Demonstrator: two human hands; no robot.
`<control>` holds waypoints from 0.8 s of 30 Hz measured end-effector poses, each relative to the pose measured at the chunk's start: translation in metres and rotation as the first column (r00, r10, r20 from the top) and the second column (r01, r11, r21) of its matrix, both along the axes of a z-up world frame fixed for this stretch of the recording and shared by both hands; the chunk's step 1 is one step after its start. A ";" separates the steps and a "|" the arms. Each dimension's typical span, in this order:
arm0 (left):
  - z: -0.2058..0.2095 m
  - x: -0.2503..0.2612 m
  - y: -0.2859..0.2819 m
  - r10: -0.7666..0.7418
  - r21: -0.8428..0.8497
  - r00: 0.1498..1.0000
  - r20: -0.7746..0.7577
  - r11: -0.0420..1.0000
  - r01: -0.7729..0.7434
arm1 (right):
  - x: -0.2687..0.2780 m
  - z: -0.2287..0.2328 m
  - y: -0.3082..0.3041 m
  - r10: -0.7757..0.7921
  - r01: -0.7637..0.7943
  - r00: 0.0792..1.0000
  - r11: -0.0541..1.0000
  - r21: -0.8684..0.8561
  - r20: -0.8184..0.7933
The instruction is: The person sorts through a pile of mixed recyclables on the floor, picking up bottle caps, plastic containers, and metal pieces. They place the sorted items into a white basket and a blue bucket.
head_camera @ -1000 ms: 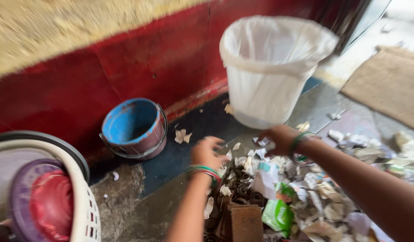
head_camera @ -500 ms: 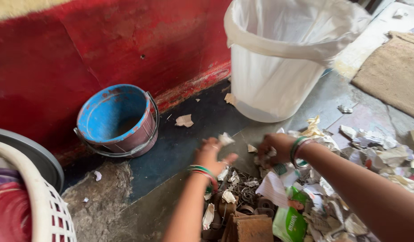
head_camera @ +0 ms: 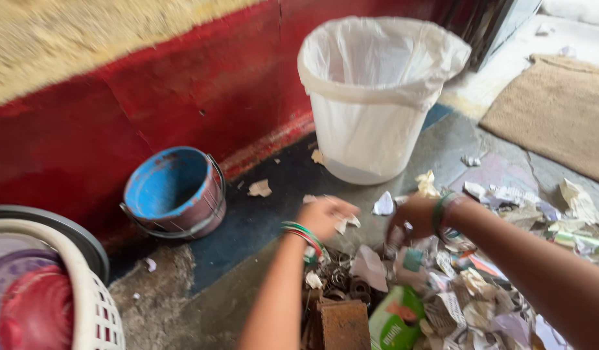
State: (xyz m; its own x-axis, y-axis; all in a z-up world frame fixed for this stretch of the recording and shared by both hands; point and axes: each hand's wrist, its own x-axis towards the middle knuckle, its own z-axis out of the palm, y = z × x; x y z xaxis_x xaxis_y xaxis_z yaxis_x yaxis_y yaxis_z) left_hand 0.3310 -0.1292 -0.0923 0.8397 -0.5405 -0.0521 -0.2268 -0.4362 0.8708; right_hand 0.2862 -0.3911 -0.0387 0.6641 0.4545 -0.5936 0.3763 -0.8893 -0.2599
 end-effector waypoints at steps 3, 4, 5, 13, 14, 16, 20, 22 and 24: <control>0.007 0.012 0.056 0.409 -0.072 0.904 0.126 0.913 -0.402 | 0.025 -0.003 0.040 -0.028 -0.003 0.981 0.987 0.160 0.193; 0.013 0.014 0.075 0.470 0.070 0.873 0.133 0.874 -0.481 | 0.033 -0.005 0.056 -0.057 0.011 0.969 0.982 0.188 0.240; 0.018 0.012 0.092 0.530 0.213 0.835 0.145 0.808 -0.550 | 0.040 -0.009 0.075 -0.082 0.019 0.956 0.976 0.218 0.281; -0.010 0.032 0.137 0.356 0.558 0.898 0.259 0.704 -0.440 | 0.058 -0.040 0.173 -0.070 0.018 0.967 0.978 0.208 0.244; -0.025 0.041 0.133 0.322 0.541 0.896 0.307 0.715 -0.442 | 0.057 -0.046 0.170 -0.081 0.052 0.973 0.989 0.135 0.216; -0.058 0.061 0.122 0.270 0.531 0.926 0.264 0.760 -0.374 | 0.061 -0.060 0.153 -0.068 0.030 0.970 0.986 0.163 0.235; -0.099 0.065 0.101 0.134 0.384 0.883 0.450 0.864 -0.327 | 0.073 -0.092 0.097 -0.128 0.102 0.956 0.989 0.112 0.264; -0.100 0.046 0.082 0.150 0.313 0.913 0.378 0.908 -0.279 | 0.069 -0.100 0.056 -0.166 0.153 0.917 0.986 0.064 0.362; -0.085 0.027 0.060 0.067 0.360 0.939 0.339 0.912 -0.195 | 0.055 -0.099 0.016 -0.074 0.125 0.885 0.989 -0.081 0.459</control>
